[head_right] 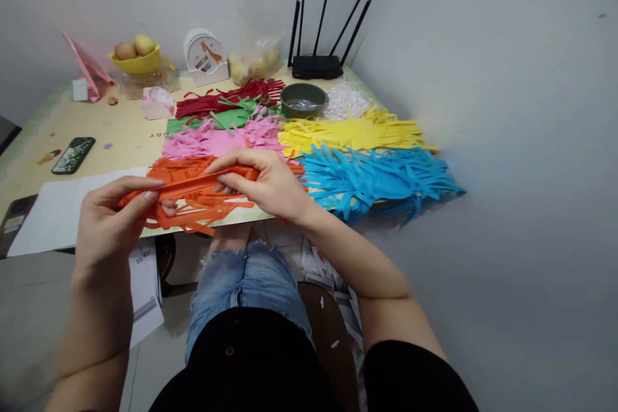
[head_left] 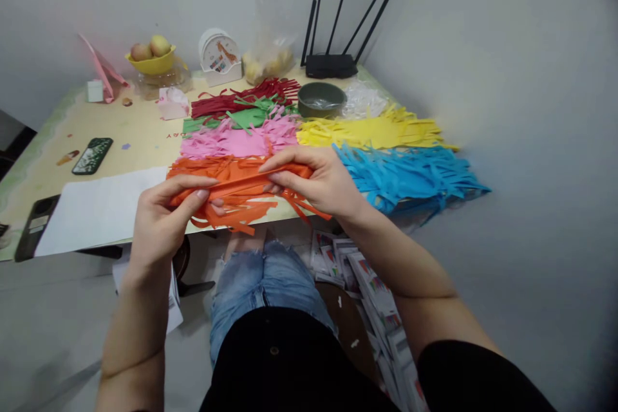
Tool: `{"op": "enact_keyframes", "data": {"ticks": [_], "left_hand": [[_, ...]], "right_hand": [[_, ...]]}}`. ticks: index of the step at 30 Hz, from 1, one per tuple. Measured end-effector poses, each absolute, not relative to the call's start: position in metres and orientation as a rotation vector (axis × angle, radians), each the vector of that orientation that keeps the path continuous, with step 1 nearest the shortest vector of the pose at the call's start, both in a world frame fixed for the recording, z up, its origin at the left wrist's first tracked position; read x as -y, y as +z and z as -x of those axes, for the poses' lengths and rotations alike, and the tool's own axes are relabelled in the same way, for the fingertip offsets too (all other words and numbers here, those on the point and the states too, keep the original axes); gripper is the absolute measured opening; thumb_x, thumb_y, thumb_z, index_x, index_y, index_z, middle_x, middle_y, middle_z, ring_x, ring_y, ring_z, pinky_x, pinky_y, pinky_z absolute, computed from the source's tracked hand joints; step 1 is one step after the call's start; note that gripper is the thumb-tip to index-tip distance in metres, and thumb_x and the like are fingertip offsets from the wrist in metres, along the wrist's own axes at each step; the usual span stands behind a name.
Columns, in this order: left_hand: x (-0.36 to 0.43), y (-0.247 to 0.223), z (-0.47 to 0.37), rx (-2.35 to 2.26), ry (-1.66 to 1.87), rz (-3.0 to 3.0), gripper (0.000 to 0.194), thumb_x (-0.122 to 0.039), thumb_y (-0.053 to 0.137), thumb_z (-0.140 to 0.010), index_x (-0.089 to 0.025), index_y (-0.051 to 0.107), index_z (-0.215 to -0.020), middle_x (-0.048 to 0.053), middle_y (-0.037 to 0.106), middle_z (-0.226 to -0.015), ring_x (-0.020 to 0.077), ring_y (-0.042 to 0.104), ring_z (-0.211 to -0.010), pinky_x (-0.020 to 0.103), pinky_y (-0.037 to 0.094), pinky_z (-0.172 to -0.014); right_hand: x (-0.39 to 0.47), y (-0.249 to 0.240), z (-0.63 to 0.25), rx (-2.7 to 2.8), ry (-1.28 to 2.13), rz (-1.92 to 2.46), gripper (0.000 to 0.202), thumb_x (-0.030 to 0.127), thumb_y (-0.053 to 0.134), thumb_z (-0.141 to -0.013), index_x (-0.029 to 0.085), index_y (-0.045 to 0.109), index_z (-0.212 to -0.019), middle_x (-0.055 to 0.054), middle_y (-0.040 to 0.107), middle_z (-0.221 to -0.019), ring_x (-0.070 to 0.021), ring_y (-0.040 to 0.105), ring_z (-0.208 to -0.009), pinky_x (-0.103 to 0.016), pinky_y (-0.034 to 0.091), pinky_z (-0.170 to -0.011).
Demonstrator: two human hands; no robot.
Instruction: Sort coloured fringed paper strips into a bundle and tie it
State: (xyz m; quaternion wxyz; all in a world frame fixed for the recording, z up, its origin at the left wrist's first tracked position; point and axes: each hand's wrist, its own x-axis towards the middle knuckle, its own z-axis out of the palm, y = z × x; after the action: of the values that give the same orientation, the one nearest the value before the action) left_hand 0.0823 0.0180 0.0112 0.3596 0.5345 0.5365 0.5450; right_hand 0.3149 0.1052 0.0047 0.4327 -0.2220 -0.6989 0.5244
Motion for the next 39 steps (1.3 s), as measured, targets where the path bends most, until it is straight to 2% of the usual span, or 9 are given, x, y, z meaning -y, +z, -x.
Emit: {"op": "enact_keyframes", "data": {"ticks": [5,9,15,18,21,23,25,31,39], "left_hand": [[-0.019,0.008,-0.084,-1.290,1.492,-1.392,0.004,-0.023,0.076,-0.077,-0.021,0.078,-0.078,0.005,0.073,-0.073,0.0171,0.069,-0.070,0.026,0.054,-0.058],[-0.019,0.005,-0.083,-1.319,1.493,-1.467,0.006,-0.022,0.072,-0.079,-0.020,0.078,-0.078,0.006,0.072,-0.075,0.0169,0.067,-0.072,0.027,0.054,-0.061],[-0.016,0.006,-0.085,-1.381,1.478,-1.554,0.020,-0.028,0.077,-0.081,-0.018,0.063,-0.070,0.002,0.066,-0.068,0.0120,0.061,-0.060,0.024,0.051,-0.057],[-0.016,0.008,-0.086,-1.520,1.481,-1.612,0.022,-0.030,0.081,-0.078,-0.019,0.061,-0.079,0.002,0.069,-0.079,0.0124,0.064,-0.064,0.023,0.052,-0.058],[-0.016,0.008,-0.086,-1.661,1.409,-1.807,0.022,-0.029,0.078,-0.081,-0.022,0.069,-0.100,0.003,0.073,-0.096,0.0155,0.070,-0.080,0.025,0.056,-0.072],[-0.016,0.006,-0.085,-1.724,1.339,-1.949,0.014,-0.027,0.073,-0.085,-0.022,0.072,-0.099,0.003,0.075,-0.094,0.0158,0.071,-0.082,0.026,0.056,-0.079],[-0.016,0.005,-0.084,-1.725,1.319,-2.003,0.005,-0.025,0.070,-0.087,-0.021,0.071,-0.092,0.002,0.075,-0.090,0.0155,0.072,-0.082,0.026,0.056,-0.079],[-0.017,0.005,-0.081,-1.552,1.340,-1.746,0.016,-0.029,0.076,-0.083,-0.019,0.063,-0.083,0.004,0.075,-0.081,0.0178,0.074,-0.076,0.027,0.059,-0.071],[-0.022,-0.007,-0.077,-1.485,1.405,-1.385,0.022,-0.038,0.081,-0.077,-0.023,0.081,-0.093,0.006,0.078,-0.083,0.0221,0.075,-0.078,0.035,0.062,-0.079]], "right_hand": [[-0.110,-0.005,-0.310,1.616,1.436,0.495,0.012,0.027,0.071,-0.082,0.016,0.075,-0.086,-0.002,0.074,-0.076,-0.0098,0.069,-0.066,-0.022,0.059,-0.065],[-0.113,-0.011,-0.308,1.594,1.470,0.503,0.012,0.025,0.068,-0.082,0.015,0.074,-0.084,-0.002,0.074,-0.074,-0.0097,0.069,-0.066,-0.021,0.058,-0.064],[-0.107,-0.006,-0.312,1.841,1.157,0.496,0.016,0.028,0.066,-0.087,0.014,0.073,-0.084,-0.006,0.075,-0.082,-0.0117,0.069,-0.071,-0.022,0.055,-0.068],[-0.103,-0.002,-0.314,1.978,0.891,0.519,0.014,0.027,0.066,-0.090,0.016,0.073,-0.085,-0.005,0.076,-0.085,-0.0134,0.070,-0.077,-0.024,0.054,-0.074],[-0.100,0.000,-0.314,2.026,0.747,0.570,0.016,0.021,0.063,-0.092,0.018,0.072,-0.105,-0.006,0.077,-0.103,-0.0151,0.072,-0.089,-0.026,0.055,-0.082],[-0.099,0.000,-0.313,2.021,0.700,0.652,0.021,0.019,0.062,-0.092,0.018,0.071,-0.111,-0.006,0.077,-0.109,-0.0163,0.072,-0.094,-0.027,0.055,-0.085],[-0.100,0.002,-0.313,2.021,0.699,0.713,0.013,0.020,0.064,-0.091,0.018,0.071,-0.101,-0.006,0.077,-0.102,-0.0169,0.072,-0.090,-0.028,0.055,-0.084],[-0.103,0.003,-0.314,1.896,1.131,0.645,0.008,0.026,0.067,-0.087,0.018,0.065,-0.088,-0.004,0.074,-0.089,-0.0150,0.072,-0.080,-0.027,0.059,-0.076],[-0.106,-0.007,-0.312,1.634,1.537,0.497,0.021,0.035,0.075,-0.085,0.016,0.079,-0.095,-0.005,0.079,-0.085,-0.0145,0.076,-0.077,-0.026,0.065,-0.074]]}}
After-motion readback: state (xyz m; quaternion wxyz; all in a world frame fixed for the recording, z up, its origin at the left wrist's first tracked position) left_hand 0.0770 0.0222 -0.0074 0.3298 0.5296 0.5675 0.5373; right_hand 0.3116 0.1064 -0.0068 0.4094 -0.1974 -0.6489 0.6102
